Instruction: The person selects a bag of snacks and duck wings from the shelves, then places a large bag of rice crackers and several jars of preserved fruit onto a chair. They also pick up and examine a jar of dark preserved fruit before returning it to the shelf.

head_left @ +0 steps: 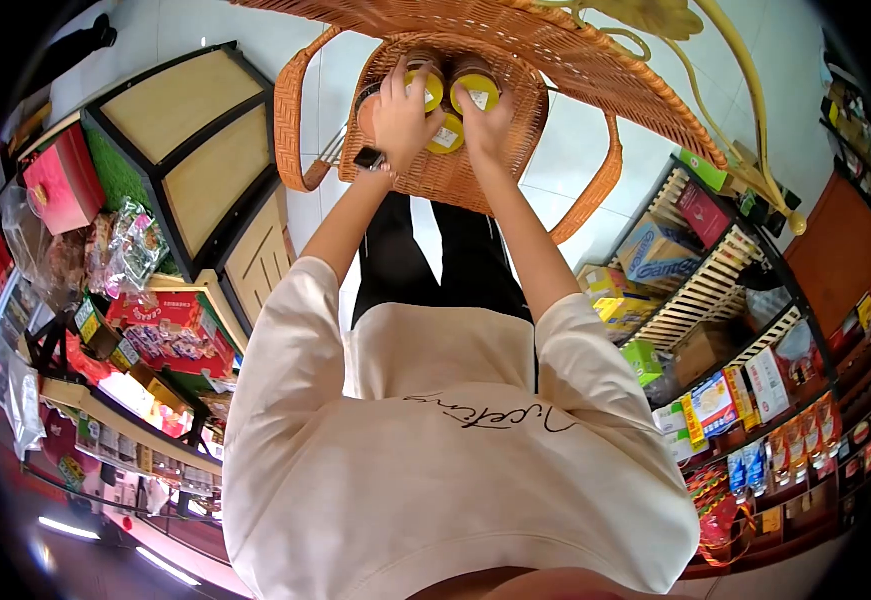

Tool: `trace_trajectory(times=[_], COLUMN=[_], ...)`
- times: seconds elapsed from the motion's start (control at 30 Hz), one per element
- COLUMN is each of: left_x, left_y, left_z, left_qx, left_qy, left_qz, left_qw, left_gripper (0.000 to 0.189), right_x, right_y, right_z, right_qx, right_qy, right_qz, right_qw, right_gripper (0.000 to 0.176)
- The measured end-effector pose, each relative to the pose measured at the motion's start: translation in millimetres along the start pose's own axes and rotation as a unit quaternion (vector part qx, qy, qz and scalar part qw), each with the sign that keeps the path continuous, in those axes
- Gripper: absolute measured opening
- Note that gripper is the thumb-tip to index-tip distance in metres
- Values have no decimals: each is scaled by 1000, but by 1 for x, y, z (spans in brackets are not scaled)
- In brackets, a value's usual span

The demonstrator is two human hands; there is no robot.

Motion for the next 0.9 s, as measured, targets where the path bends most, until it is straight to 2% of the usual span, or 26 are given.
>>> trace_trajectory(times=[0.03,0.13,0.23,0.33,0.37,0.47,0.57,0.67,0.77,0.9], left_x=[6,20,27,25,23,20,23,16,-21,-59], left_y=[0,-7,4,0,-2,-3,2,18,29,5], left_z=[-1,-7,-13,-20,-20,-18,-15,-2,4,35], left_qx=[19,36,20,46,57,96,72,72,-23,-24], left_qy=[3,55,80,47,58,53,65,0,-30,-101], left_qz=[13,-97,-62,-17,-29,-52,-53,57,105,30], left_qw=[1000,993,995,998,996,993,994,996,994,994], left_gripper=[65,66,64,59,62,68,69,68,68,69], right_x=[-1,4,-4,-9,-12,-4,1,7,10,22], right_y=[1,-2,-2,2,6,-1,5,6,5,0], right_z=[0,3,-5,-14,-23,-23,-23,-27,-23,-29], right_qx=[-41,-58,-28,-75,-80,-110,-89,-109,-143,-231], right_qy=[-1,85,66,132,126,215,181,181,159,131], right_qz=[10,28,10,28,44,22,0,-34,-39,-58], right_qw=[999,994,997,988,988,970,980,977,976,962], right_gripper=[77,81,83,82,79,77,74,72,71,80])
Point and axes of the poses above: each hand's wrist, its own x-axis towards the middle knuckle, its own y-axis out of the back of the hand, z = x × y, the point moved 7 cm from there along x, towards the middle knuckle, and after that the axes turned 2 degrees about y, right-handed, at the moved point
